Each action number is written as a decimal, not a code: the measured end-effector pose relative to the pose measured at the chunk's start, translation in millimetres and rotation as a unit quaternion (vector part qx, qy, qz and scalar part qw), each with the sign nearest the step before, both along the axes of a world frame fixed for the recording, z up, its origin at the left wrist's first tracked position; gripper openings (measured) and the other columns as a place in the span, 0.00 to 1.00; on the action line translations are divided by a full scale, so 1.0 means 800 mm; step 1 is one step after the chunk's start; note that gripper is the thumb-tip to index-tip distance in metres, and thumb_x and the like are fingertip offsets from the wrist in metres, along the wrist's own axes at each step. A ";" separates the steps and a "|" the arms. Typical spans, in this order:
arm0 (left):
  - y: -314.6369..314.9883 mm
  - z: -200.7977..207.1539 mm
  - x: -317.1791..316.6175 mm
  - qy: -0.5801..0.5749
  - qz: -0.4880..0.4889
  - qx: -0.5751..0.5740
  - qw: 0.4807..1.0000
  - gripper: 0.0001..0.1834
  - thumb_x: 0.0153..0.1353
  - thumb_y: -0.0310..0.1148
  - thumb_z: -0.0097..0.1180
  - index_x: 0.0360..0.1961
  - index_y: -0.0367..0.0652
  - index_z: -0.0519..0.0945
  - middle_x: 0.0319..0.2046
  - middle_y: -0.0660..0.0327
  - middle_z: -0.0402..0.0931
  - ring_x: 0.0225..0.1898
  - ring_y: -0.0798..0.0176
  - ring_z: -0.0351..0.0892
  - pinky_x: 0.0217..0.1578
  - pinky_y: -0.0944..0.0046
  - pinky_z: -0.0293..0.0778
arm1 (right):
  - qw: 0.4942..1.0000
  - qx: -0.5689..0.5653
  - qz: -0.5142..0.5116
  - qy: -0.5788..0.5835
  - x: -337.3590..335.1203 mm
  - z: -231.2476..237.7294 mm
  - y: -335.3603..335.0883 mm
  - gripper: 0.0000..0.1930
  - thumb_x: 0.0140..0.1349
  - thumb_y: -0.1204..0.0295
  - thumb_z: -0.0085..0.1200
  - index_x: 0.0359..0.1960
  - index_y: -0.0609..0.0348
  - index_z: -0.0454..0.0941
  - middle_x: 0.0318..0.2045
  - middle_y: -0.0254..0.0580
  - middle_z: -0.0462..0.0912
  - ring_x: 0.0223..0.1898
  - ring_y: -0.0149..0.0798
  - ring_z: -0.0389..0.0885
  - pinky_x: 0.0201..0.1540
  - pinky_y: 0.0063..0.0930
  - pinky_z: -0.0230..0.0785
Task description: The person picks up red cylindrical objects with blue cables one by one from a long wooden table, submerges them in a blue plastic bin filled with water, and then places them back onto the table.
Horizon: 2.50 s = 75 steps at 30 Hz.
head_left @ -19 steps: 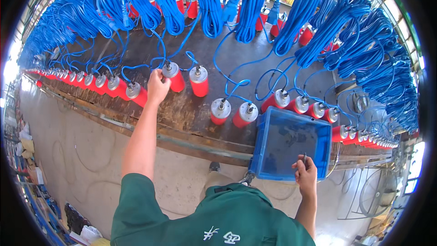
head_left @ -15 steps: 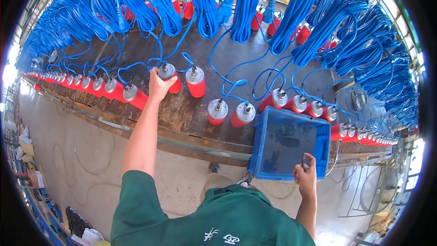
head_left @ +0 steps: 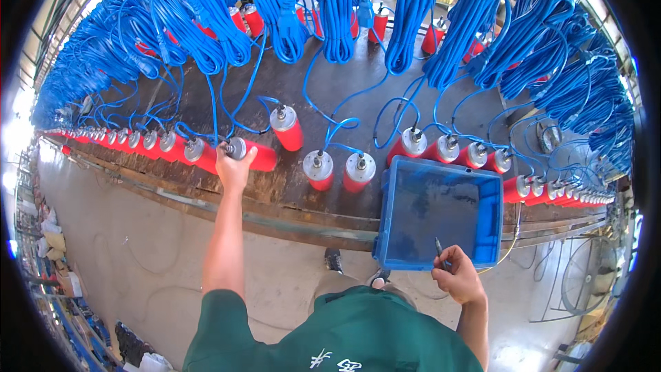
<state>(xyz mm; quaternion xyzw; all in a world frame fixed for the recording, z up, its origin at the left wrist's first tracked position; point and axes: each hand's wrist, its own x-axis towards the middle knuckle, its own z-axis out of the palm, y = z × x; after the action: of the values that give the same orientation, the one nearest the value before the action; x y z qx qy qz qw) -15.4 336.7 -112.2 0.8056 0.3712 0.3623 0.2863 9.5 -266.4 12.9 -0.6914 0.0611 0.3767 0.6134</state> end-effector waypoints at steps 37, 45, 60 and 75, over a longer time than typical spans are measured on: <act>-0.424 0.063 -0.048 -0.084 -0.198 -0.643 0.735 0.34 0.70 0.61 0.58 0.64 0.46 0.74 0.59 0.51 0.83 0.59 0.48 0.85 0.56 0.41 0.86 | 0.914 0.021 0.081 -0.396 0.052 -0.051 -0.057 0.11 0.65 0.78 0.61 0.48 0.63 0.84 0.44 0.50 0.86 0.43 0.54 0.87 0.51 0.41 0.79; -0.419 0.058 -0.048 -0.088 -0.214 -0.655 0.720 0.34 0.70 0.63 0.58 0.65 0.49 0.73 0.60 0.55 0.82 0.60 0.50 0.85 0.56 0.45 0.87 | 0.902 -0.016 0.124 -0.413 0.047 -0.070 -0.059 0.10 0.66 0.78 0.61 0.48 0.61 0.85 0.45 0.47 0.88 0.45 0.54 0.87 0.50 0.42 0.79; -0.418 0.050 -0.051 -0.094 -0.188 -0.643 0.737 0.36 0.67 0.64 0.62 0.64 0.48 0.75 0.58 0.54 0.84 0.57 0.51 0.87 0.57 0.43 0.87 | 0.932 0.037 0.152 -0.326 0.048 -0.061 -0.049 0.14 0.73 0.80 0.51 0.58 0.67 0.74 0.45 0.53 0.85 0.49 0.52 0.89 0.53 0.45 0.81; -0.420 0.051 -0.048 -0.105 -0.176 -0.655 0.727 0.36 0.68 0.66 0.60 0.63 0.48 0.77 0.57 0.56 0.84 0.57 0.52 0.87 0.58 0.45 0.86 | 0.980 0.165 0.032 -0.105 0.056 -0.088 -0.046 0.19 0.83 0.60 0.50 0.63 0.62 0.77 0.26 0.33 0.80 0.21 0.24 0.74 0.23 0.22 0.64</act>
<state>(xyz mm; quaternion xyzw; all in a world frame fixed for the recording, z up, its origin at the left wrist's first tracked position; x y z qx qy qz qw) -53.7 0.8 -71.7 0.4254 0.3357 0.0548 0.8386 54.7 -302.9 -57.2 -0.6185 -0.0887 0.3259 0.7095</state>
